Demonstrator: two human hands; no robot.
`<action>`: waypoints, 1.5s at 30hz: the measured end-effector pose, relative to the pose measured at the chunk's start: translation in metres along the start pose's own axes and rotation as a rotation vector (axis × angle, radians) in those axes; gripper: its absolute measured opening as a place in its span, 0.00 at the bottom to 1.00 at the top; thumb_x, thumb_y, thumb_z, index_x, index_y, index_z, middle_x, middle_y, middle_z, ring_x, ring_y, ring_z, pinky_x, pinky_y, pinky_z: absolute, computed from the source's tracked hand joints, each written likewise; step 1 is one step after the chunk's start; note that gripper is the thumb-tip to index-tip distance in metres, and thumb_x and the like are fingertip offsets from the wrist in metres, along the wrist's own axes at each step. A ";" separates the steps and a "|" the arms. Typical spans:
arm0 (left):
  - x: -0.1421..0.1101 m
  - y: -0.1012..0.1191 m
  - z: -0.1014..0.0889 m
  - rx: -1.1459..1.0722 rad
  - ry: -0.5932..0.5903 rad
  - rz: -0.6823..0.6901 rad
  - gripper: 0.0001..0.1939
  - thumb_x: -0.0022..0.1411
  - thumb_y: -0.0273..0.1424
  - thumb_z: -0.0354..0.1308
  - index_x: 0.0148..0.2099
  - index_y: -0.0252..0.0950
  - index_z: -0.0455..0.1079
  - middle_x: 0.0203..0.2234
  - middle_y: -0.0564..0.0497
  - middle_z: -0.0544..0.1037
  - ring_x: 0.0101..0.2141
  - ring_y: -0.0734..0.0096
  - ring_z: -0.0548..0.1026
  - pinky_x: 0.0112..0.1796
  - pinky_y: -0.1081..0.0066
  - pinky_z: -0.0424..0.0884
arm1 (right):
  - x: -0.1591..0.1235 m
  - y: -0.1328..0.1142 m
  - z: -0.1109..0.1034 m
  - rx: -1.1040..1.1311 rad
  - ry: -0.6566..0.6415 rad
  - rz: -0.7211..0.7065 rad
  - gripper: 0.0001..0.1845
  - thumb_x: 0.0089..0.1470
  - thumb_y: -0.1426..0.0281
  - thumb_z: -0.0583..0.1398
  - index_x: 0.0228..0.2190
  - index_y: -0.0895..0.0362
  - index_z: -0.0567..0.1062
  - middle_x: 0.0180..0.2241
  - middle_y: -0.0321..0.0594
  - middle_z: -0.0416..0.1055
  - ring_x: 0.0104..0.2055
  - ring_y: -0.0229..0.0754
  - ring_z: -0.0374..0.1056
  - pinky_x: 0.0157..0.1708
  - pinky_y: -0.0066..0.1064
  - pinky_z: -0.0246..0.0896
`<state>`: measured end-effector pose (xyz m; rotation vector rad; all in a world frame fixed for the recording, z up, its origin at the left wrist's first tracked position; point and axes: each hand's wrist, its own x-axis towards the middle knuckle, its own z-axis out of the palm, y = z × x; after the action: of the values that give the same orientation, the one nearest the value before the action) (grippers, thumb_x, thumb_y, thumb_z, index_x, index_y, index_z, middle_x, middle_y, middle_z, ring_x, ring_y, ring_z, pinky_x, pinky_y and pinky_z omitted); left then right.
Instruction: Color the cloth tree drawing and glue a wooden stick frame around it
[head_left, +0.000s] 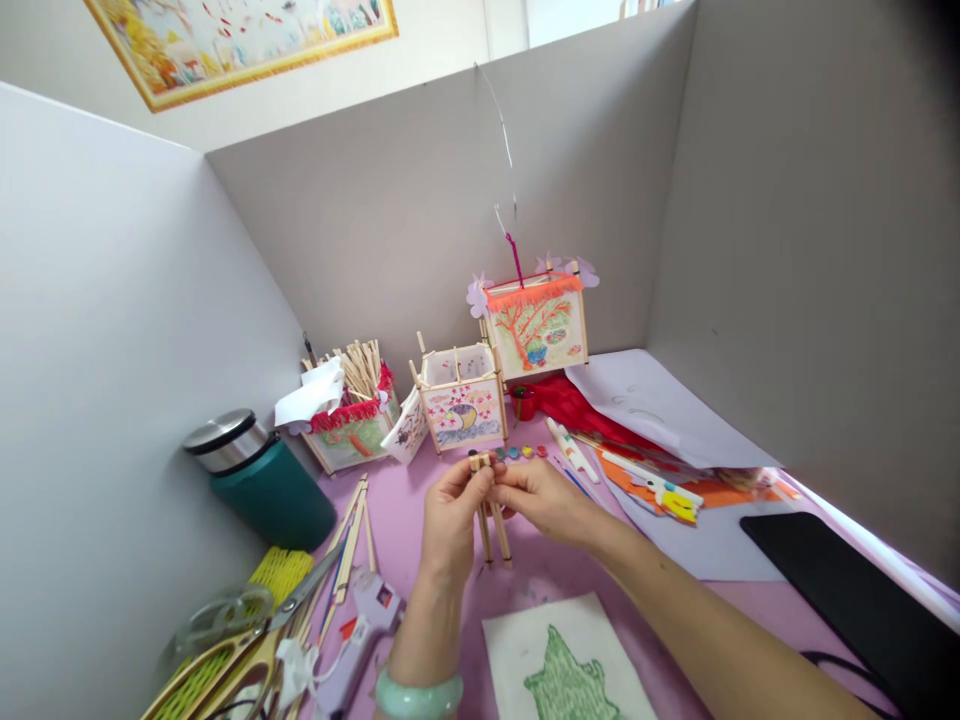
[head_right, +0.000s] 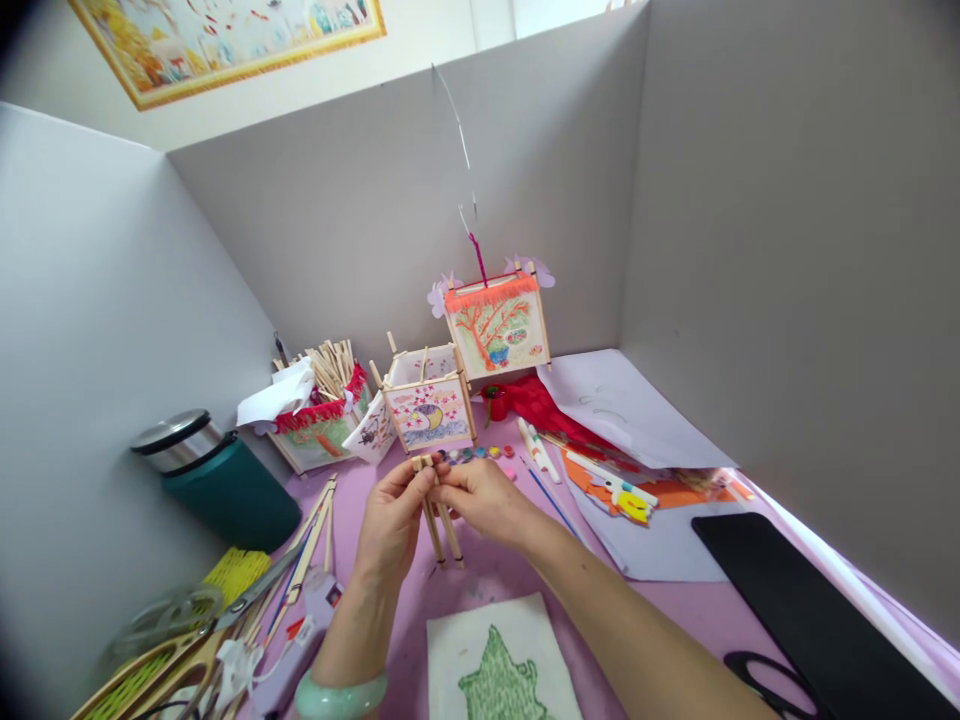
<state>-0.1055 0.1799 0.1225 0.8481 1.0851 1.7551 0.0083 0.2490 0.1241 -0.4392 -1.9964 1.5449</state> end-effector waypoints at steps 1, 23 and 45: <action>0.001 -0.001 -0.001 0.002 0.003 0.009 0.11 0.50 0.32 0.64 0.37 0.35 0.75 0.30 0.50 0.78 0.31 0.72 0.75 0.34 0.71 0.71 | 0.000 0.001 0.001 -0.031 0.005 -0.008 0.11 0.53 0.67 0.56 0.24 0.60 0.75 0.21 0.33 0.66 0.25 0.35 0.63 0.26 0.25 0.60; -0.026 -0.016 -0.046 0.595 -0.120 -0.111 0.12 0.52 0.32 0.59 0.39 0.34 0.77 0.33 0.49 0.81 0.37 0.63 0.76 0.42 0.68 0.68 | -0.002 0.005 0.010 -0.286 0.070 -0.045 0.08 0.52 0.71 0.57 0.22 0.58 0.69 0.19 0.30 0.63 0.22 0.33 0.59 0.22 0.23 0.50; -0.023 -0.020 -0.052 0.655 -0.220 -0.049 0.12 0.53 0.32 0.57 0.38 0.35 0.78 0.26 0.52 0.78 0.29 0.69 0.73 0.35 0.72 0.67 | 0.000 0.008 0.006 -0.227 -0.063 -0.143 0.13 0.53 0.70 0.56 0.19 0.58 0.70 0.19 0.32 0.66 0.23 0.33 0.61 0.25 0.24 0.54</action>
<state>-0.1358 0.1465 0.0820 1.3555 1.5372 1.2252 0.0039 0.2466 0.1150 -0.3319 -2.2117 1.2655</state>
